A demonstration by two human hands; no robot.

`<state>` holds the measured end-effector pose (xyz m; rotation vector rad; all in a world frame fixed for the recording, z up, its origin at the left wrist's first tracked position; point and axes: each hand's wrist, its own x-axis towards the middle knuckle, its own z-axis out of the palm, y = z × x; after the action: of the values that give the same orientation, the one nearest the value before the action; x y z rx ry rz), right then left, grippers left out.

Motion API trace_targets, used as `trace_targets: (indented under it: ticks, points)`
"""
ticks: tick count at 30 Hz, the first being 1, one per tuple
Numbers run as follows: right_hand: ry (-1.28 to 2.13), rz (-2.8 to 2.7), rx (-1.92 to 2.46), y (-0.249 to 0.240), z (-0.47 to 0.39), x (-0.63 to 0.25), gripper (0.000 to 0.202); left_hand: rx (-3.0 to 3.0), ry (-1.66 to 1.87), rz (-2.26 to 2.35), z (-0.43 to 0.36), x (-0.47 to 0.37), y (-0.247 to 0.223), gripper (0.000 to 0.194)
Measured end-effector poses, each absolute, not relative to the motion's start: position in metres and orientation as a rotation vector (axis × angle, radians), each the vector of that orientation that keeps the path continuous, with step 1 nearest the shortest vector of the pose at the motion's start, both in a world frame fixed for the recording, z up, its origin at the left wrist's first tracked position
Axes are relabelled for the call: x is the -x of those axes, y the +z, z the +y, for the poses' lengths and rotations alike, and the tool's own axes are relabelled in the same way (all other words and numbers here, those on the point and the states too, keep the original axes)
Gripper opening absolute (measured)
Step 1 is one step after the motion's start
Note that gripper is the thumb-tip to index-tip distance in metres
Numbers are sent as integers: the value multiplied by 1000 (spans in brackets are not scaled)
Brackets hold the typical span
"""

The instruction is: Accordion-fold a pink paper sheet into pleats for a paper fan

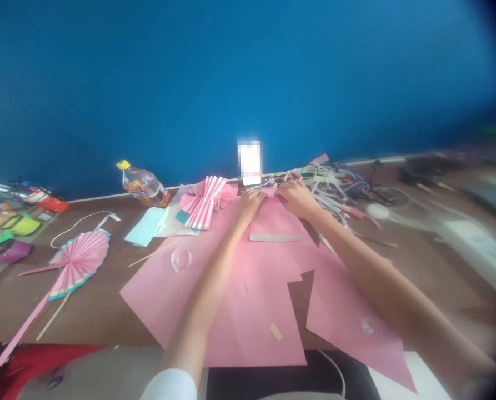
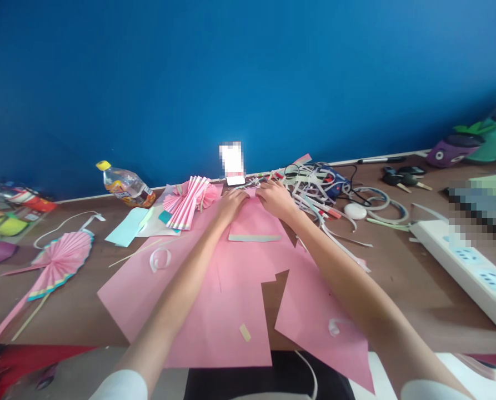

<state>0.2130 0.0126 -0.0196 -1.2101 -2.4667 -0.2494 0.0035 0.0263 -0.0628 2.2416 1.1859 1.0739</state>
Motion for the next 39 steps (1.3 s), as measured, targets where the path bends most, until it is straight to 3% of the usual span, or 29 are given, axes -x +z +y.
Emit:
trace_targets:
  ticks: [6,13,24,39]
  points:
    - [-126,-2409,1191,-23,16,-213,25,-2200,1092,1224,21,-6,-55,7]
    - [164,-2253,1165,-27,25,-217,27,-2511,741,1442,11,-9,-39,23]
    - [370,-2245,1245,-12,19,-221,18,-2168,732,1275,10,10,-23,23]
    - [156,-2460,1222,-25,15,-214,20,-2328,667,1181,19,10,-34,18]
